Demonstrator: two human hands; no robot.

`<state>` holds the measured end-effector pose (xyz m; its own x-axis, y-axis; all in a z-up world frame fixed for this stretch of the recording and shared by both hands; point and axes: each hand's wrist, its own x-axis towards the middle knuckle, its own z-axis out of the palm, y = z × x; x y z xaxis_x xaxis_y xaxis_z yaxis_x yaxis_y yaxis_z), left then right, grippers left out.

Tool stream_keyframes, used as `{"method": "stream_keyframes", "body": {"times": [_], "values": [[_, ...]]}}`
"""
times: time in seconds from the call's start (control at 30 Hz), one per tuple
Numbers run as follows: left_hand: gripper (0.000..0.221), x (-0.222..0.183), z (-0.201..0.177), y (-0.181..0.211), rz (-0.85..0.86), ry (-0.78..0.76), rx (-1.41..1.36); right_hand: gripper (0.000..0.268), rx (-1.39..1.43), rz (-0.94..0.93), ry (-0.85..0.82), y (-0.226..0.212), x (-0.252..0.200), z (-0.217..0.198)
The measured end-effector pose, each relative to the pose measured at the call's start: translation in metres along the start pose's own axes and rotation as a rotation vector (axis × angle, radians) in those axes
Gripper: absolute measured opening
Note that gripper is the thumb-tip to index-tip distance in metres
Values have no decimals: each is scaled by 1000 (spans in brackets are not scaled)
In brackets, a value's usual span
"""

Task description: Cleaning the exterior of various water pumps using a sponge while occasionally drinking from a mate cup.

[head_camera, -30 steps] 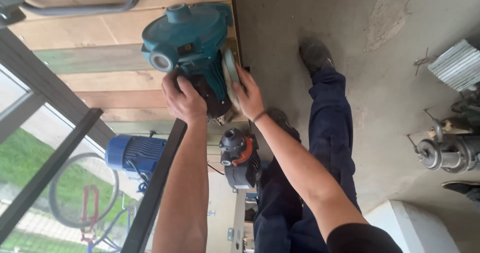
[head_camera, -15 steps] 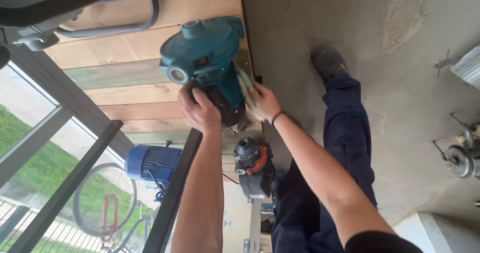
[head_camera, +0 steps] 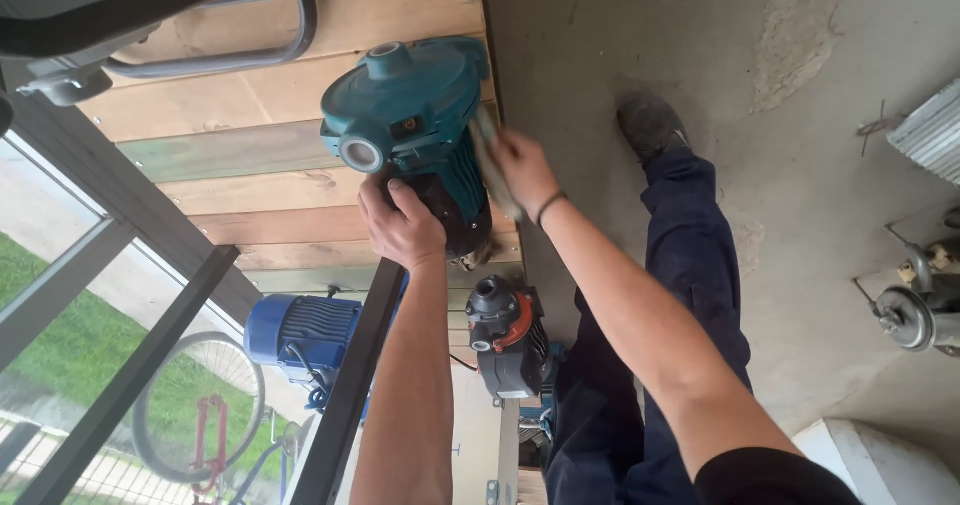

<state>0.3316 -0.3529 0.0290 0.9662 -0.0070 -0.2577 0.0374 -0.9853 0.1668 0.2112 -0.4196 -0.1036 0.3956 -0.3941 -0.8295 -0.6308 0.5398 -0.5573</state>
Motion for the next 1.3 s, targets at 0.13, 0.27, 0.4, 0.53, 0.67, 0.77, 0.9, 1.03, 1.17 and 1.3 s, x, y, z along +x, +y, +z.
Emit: {"method": "stream_keyframes", "body": {"times": [0.13, 0.27, 0.4, 0.53, 0.67, 0.77, 0.9, 1.03, 1.17, 1.3], "values": [[22, -5, -6, -2, 82, 37, -3, 46, 28, -81, -7, -5, -46, -11], [22, 2, 3, 3, 42, 55, 2, 47, -100, 125, -29, 28, -77, -10], [23, -3, -9, 12, 31, 37, -21, 45, 140, -51, 232, -56, -55, 22], [24, -3, -2, 1, 95, 64, -32, 43, 2, -107, 304, -47, -74, 26], [23, -3, -1, 2, 95, 67, -39, 45, -245, -364, 293, -69, -106, 22], [24, 0, 2, 6, 100, 77, -55, 45, -295, -452, 356, -27, -74, 19], [24, -2, 0, 2, 88, 73, -37, 45, -216, -273, 367, 28, -60, 31], [22, -10, -7, -9, 80, 60, -70, 44, -69, -374, 316, -3, -102, 32], [24, 3, -3, 11, 96, 76, -63, 45, -61, -488, 383, -12, -65, 39], [26, -5, -8, 8, 141, 97, -94, 41, 190, -353, 387, -9, -65, 35]]}}
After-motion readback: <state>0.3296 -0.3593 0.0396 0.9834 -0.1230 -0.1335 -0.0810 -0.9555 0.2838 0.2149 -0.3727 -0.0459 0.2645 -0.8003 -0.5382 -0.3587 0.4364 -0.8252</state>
